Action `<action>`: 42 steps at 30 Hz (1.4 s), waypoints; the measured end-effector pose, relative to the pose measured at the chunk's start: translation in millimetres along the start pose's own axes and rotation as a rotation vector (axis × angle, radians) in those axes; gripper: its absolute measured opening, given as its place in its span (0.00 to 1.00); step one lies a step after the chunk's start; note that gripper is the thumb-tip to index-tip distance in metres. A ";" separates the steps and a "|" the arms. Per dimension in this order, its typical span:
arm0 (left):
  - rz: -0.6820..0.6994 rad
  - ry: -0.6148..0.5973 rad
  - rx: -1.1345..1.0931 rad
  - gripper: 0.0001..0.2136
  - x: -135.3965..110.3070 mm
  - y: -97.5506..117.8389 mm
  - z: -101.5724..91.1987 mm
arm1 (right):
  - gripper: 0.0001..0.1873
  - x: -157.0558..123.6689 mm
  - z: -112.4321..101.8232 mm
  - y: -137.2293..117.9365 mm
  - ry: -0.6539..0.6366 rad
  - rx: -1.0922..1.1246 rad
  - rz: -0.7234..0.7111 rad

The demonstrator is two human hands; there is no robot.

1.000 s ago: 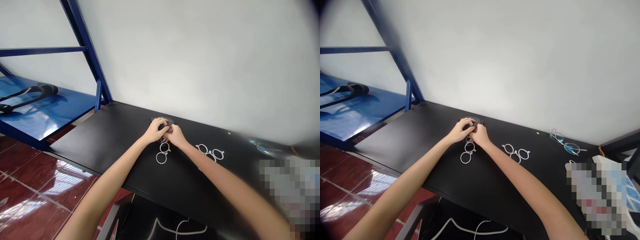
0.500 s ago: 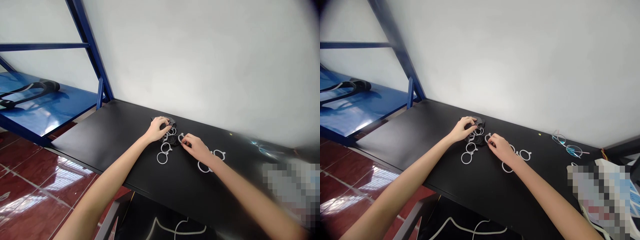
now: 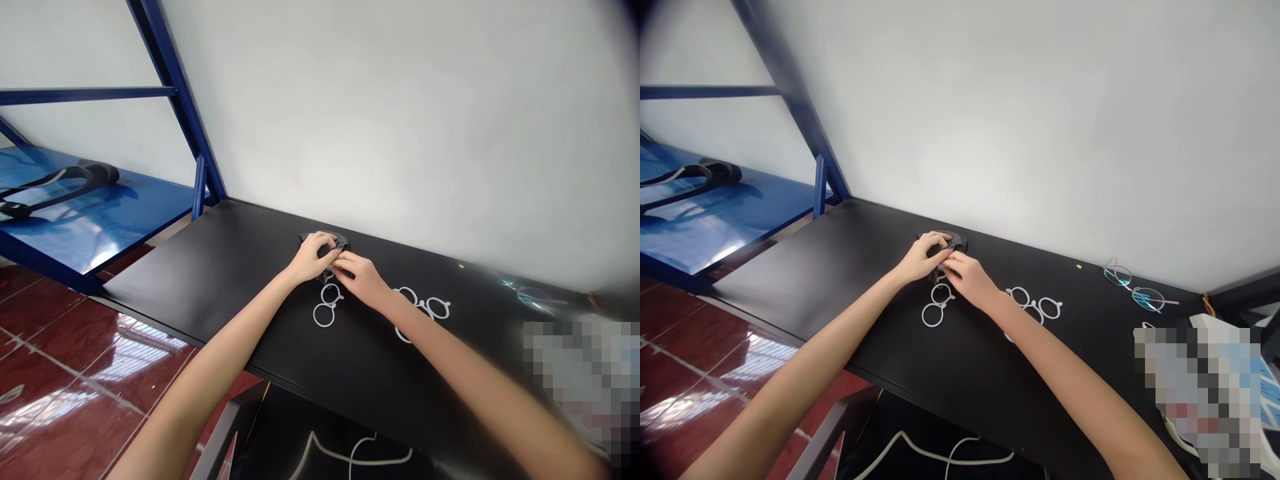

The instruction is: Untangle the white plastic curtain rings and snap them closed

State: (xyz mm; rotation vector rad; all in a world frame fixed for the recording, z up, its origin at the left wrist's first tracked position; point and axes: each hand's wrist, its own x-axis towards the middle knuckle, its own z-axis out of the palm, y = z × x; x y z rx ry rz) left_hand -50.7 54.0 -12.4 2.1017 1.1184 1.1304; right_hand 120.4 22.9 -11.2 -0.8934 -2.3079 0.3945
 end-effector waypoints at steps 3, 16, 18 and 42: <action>-0.001 -0.012 -0.016 0.05 0.6 -1.4 0.0 | 0.13 2.7 9.8 5.5 0.019 0.000 0.021; -0.008 0.000 0.028 0.05 0.7 0.2 0.5 | 0.03 -35.9 3.3 -14.2 0.008 0.002 0.242; -0.012 0.000 0.032 0.05 0.5 0.2 0.3 | 0.03 -37.7 4.8 -14.3 -0.024 0.004 0.285; -0.012 0.015 0.015 0.06 1.5 1.3 -2.7 | 0.14 16.0 8.9 3.9 0.254 0.386 0.608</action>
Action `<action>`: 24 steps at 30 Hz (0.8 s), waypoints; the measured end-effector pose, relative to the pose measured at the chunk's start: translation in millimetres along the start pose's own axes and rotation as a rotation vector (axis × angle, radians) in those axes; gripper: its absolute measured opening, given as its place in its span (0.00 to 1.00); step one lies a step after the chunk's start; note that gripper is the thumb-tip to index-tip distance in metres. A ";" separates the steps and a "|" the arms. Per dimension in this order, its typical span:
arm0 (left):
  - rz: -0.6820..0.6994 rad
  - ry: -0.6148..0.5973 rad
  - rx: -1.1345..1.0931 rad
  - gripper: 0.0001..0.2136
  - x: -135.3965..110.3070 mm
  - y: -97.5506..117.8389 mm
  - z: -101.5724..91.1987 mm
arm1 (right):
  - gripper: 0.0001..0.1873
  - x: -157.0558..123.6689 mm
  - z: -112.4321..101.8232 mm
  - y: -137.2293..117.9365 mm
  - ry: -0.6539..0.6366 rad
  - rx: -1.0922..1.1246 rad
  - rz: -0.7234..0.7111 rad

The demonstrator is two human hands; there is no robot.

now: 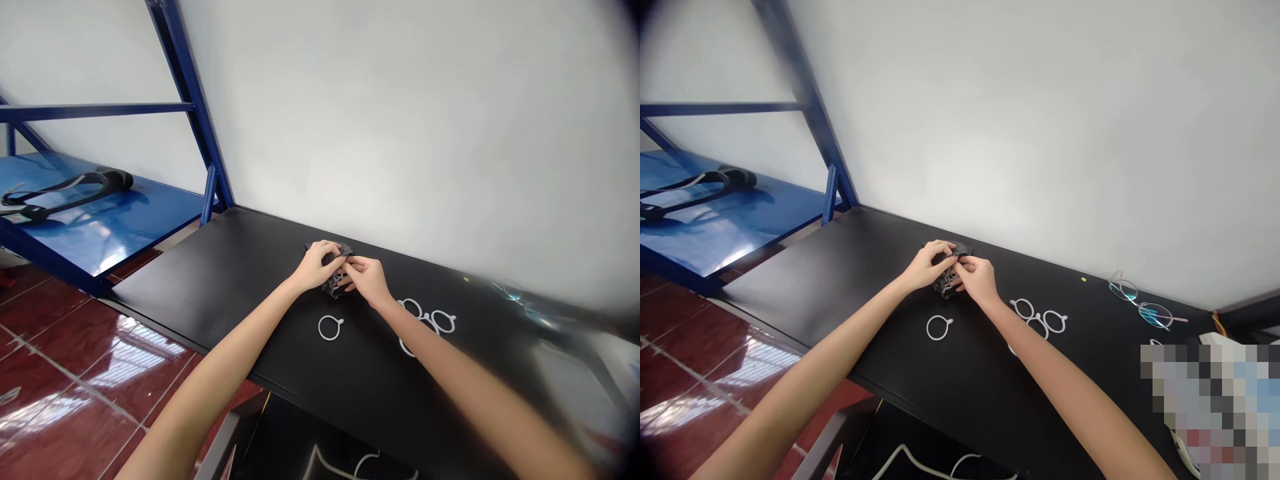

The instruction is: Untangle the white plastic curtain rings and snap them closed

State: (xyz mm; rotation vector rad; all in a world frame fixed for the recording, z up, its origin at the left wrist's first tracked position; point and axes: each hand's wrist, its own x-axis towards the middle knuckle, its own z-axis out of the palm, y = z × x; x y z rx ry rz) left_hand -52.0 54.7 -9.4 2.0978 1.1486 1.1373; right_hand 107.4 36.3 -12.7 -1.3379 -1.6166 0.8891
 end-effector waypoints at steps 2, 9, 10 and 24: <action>-0.001 -0.002 0.010 0.05 0.2 -0.6 -0.1 | 0.16 -10.8 -8.4 -0.1 0.023 0.104 0.022; -0.006 -0.008 0.009 0.06 0.1 -1.7 0.4 | 0.10 -71.1 -29.0 -8.6 -0.371 -0.280 -0.405; -0.006 -0.008 0.010 0.06 0.0 -1.6 0.3 | 0.10 -77.6 -28.8 -8.9 -0.462 -0.378 -0.476; 0.000 -0.011 0.001 0.05 -1.0 -2.5 0.8 | 0.11 -24.4 -35.9 -6.6 -0.389 -0.869 -0.747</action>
